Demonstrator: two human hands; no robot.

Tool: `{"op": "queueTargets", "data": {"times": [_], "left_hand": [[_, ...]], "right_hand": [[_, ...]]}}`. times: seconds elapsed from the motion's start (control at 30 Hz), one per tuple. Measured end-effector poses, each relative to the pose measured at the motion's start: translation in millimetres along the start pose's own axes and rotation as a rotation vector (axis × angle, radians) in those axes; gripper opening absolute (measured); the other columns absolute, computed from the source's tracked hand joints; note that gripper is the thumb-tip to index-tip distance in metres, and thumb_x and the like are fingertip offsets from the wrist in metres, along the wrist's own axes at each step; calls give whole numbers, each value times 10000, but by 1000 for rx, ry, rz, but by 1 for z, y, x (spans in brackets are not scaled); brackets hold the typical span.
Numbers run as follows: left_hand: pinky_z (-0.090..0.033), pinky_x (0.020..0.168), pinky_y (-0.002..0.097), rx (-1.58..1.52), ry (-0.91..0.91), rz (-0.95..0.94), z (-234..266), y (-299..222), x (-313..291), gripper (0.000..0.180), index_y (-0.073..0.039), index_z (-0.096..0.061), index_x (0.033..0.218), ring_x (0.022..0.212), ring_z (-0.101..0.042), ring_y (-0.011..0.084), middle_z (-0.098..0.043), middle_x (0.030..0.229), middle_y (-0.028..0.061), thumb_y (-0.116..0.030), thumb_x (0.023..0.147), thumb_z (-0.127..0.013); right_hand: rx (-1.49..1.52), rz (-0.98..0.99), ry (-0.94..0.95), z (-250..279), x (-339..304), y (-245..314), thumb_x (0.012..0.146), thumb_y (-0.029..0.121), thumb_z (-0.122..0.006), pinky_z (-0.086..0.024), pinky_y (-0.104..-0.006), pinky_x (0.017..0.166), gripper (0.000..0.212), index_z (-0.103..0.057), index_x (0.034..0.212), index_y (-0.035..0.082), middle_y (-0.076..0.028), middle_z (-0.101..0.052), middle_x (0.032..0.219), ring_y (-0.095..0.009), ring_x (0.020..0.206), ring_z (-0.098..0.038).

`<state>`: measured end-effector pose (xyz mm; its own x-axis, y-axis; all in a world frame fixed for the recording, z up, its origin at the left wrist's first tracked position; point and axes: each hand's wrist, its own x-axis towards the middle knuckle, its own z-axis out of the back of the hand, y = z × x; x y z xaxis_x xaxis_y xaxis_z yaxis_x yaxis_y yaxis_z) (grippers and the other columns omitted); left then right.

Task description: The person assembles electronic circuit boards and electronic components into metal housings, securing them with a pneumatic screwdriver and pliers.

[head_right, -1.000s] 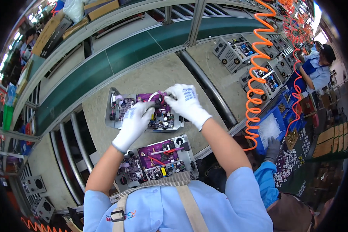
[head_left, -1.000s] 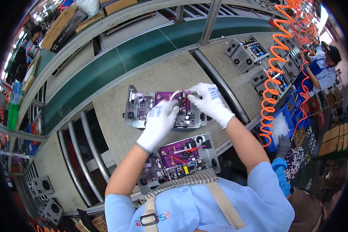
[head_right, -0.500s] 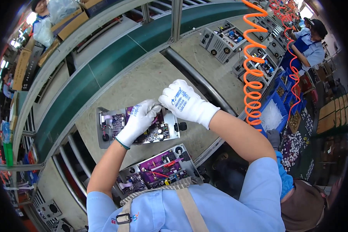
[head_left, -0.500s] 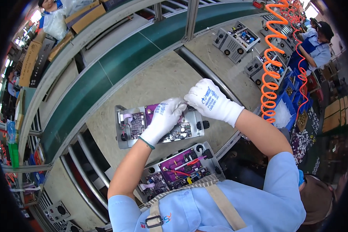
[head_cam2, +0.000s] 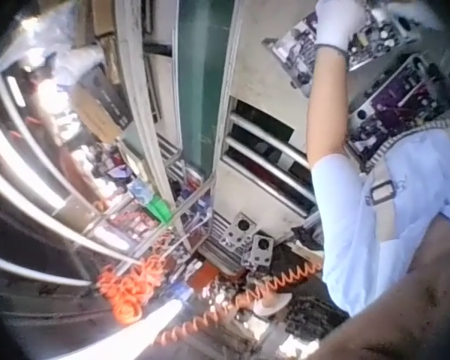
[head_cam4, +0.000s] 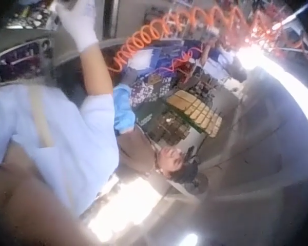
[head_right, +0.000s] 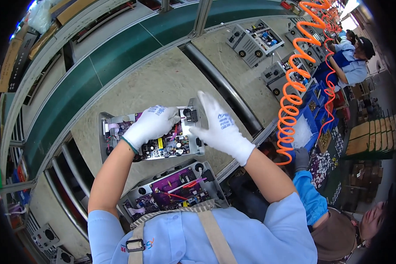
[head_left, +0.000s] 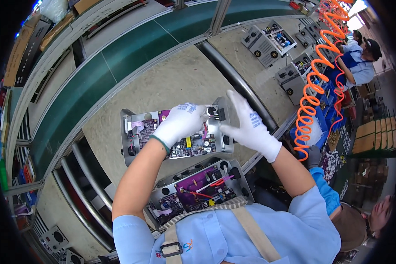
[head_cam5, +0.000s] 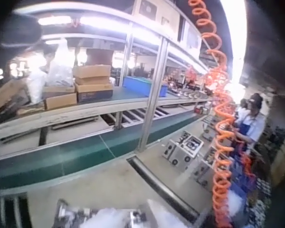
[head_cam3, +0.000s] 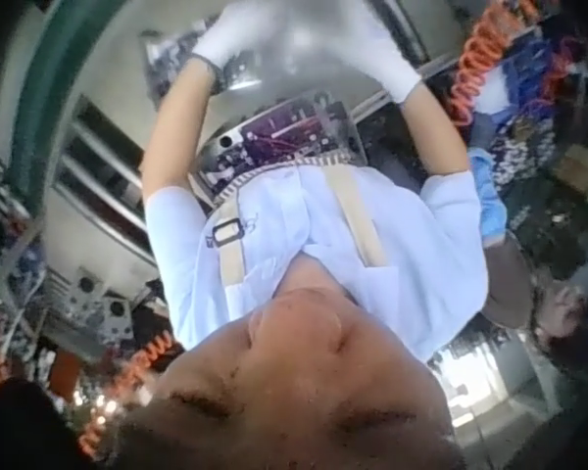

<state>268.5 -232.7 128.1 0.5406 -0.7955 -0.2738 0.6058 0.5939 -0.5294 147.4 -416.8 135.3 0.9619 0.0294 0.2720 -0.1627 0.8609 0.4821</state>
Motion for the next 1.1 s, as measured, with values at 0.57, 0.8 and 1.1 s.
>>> {"op": "queueTargets", "data": {"times": [0.57, 0.8, 1.1], "left_hand": [[-503, 852, 479, 78, 50, -84, -1, 2, 15, 296, -96, -640, 1130, 993, -655, 361, -690, 1025, 183, -314, 982, -504], [-549, 771, 427, 275, 76, -171, -9, -2, 20, 225, -55, -631, 1025, 946, -696, 312, -706, 975, 129, -144, 819, -619], [-534, 791, 450, 95, -113, -167, -16, 0, 4, 203, -71, -635, 1040, 969, -668, 342, -674, 1044, 165, -225, 942, -546]], "right_hand": [[517, -403, 273, -26, -17, -5, 799, 76, -517, -486, -435, 941, 819, -168, 1536, 3, -305, -596, 1217, -434, 1105, -618], [546, -435, 235, -31, -20, -8, 785, 68, -516, -465, -441, 974, 794, -220, 1519, -12, -297, -589, 1244, -430, 1128, -605], [435, -325, 100, -42, -31, -12, 804, 142, -589, -431, -459, 1019, 784, -259, 1490, -46, -280, -524, 1346, -440, 1226, -528]]}}
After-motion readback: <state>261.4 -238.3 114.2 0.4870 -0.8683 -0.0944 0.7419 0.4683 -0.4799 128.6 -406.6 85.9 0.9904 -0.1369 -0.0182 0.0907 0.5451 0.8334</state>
